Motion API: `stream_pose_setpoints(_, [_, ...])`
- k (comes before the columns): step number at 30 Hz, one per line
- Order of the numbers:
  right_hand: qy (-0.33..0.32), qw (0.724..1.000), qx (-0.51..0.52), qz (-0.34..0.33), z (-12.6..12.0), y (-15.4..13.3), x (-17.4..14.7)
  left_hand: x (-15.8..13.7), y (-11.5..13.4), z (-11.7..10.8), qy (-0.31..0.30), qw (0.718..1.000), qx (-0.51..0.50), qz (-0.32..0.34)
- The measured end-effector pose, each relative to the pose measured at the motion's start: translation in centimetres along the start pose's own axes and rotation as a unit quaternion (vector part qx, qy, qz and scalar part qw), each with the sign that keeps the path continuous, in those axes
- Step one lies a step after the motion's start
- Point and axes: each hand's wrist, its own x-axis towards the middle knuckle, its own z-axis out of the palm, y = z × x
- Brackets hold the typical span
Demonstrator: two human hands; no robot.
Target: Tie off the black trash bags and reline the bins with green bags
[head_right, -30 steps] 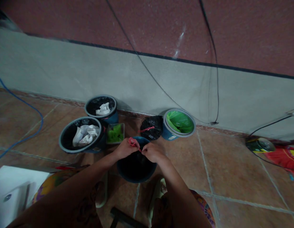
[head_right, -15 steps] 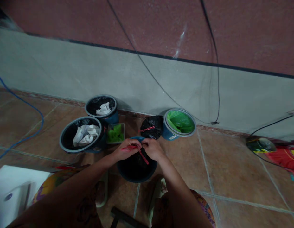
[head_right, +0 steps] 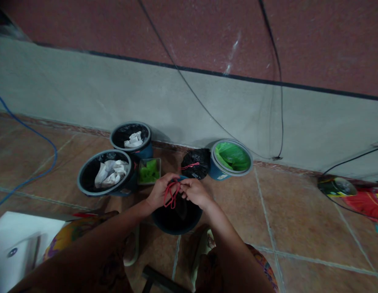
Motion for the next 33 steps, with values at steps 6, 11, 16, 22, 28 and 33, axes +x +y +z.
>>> stream_pose_setpoints(6, [0.023,1.000,0.004,0.002,0.0,0.1,0.0,0.2,0.8,-0.6,-0.020,0.996,-0.072,-0.048])
stream_pose_setpoints(11, [0.032,0.999,0.010,0.022,-0.1,-0.4,-0.2,0.6,0.2,-0.2,-0.010,0.990,-0.120,-0.072])
stream_pose_setpoints(16, [0.007,0.995,0.092,0.035,-0.4,-0.9,-0.6,0.8,0.1,-0.3,0.005,0.989,-0.130,-0.070])
stream_pose_setpoints(22, [0.023,0.997,0.073,0.028,-0.2,-0.6,-0.4,0.8,0.1,-0.3,-0.004,0.984,-0.155,-0.087])
stream_pose_setpoints(28, [0.056,0.993,-0.094,-0.037,-0.5,-0.1,-0.2,0.8,0.0,-0.3,-0.031,0.971,-0.213,-0.104])
stream_pose_setpoints(33, [0.123,0.933,-0.330,-0.075,-0.6,-0.8,-0.7,0.9,-0.4,-0.2,-0.065,0.958,-0.242,-0.137])
